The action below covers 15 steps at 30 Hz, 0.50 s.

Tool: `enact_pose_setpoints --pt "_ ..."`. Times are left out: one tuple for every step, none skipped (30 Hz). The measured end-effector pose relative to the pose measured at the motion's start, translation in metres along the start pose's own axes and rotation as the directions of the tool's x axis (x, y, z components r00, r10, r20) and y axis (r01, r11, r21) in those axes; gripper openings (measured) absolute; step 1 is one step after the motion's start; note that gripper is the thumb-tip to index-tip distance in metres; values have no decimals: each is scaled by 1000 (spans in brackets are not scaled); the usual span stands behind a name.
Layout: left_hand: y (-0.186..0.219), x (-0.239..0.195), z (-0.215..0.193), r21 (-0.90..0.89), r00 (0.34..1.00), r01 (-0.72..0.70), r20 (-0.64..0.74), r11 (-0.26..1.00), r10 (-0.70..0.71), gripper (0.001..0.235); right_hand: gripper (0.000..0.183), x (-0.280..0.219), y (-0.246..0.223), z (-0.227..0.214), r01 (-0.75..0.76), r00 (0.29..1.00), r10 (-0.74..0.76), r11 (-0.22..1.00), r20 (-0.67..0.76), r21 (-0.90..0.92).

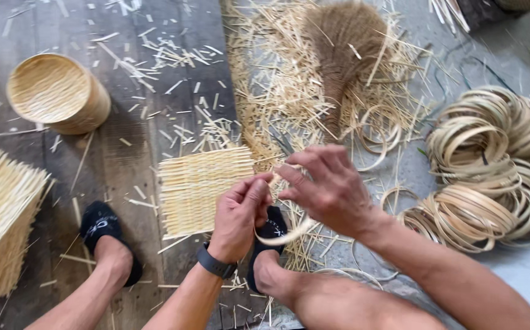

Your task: The person weaves bamboo strips into small round baskets. They place a circular bamboo frame onto a woven mat, fold the mat around the frame, and trim excess strips with shears. The finished baskets are stacked nearby.

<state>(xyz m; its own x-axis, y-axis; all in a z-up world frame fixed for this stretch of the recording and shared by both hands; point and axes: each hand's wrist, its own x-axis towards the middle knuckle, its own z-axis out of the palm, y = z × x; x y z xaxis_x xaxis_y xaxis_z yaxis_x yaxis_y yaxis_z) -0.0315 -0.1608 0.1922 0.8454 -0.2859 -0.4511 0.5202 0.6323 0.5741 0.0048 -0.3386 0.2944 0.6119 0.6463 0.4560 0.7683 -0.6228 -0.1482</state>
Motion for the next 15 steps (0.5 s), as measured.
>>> enact_pose_setpoints --pt "4 -6 -5 -21 995 96 25 995 -95 24 25 6 3 -1 -9 998 4 996 59 88" --pt "7 -11 -8 -67 987 159 29 985 -158 23 20 8 4 1 -27 993 6 984 119 175" --pt "8 -17 -11 -113 975 222 37 968 -219 22 20 7 0 5 -66 987 30 970 157 233" --pt "10 -20 -16 -159 959 283 52 946 -278 21 19 4 -5 12 -107 979 51 953 198 285" --pt "12 -18 -21 -123 929 370 72 921 -364 19 18 1 -11 19 -149 968 69 931 240 333" --pt "13 -18 -27 -90 887 460 87 883 -453 25 17 -3 -17 27 -158 955 49 919 293 362" --pt "14 -17 -32 -55 837 545 99 837 -538 36 16 -7 -24 36 -168 938 27 906 344 388" --pt "13 -15 -36 -1 825 559 97 829 -556 46 15 -10 -30 43 -181 920 6 894 392 410" --pt "12 -12 -39 54 813 572 95 819 -574 56 15 -12 -37 49 -101 939 -37 921 341 376" --pt "10 -10 -42 109 798 586 94 803 -595 67 18 -13 -44 55 -25 953 -79 942 293 336" --pt "8 -10 -45 102 811 573 70 813 -581 70 22 -13 -50 60 50 961 -125 955 245 291" --pt "4 -12 -47 99 821 562 48 821 -568 73 21 -13 -55 63 44 964 -110 964 243 262" --pt "1 -14 -49 96 831 552 25 829 -556 78 21 -12 -59 67 37 966 -95 972 241 234" --pt "-2 -16 -51 79 846 532 -13 843 -533 78 20 -10 -62 70 30 968 -80 978 237 205" --pt "-4 -18 -53 64 859 512 -50 856 -510 77 19 -9 -64 73 29 970 -74 981 233 190"
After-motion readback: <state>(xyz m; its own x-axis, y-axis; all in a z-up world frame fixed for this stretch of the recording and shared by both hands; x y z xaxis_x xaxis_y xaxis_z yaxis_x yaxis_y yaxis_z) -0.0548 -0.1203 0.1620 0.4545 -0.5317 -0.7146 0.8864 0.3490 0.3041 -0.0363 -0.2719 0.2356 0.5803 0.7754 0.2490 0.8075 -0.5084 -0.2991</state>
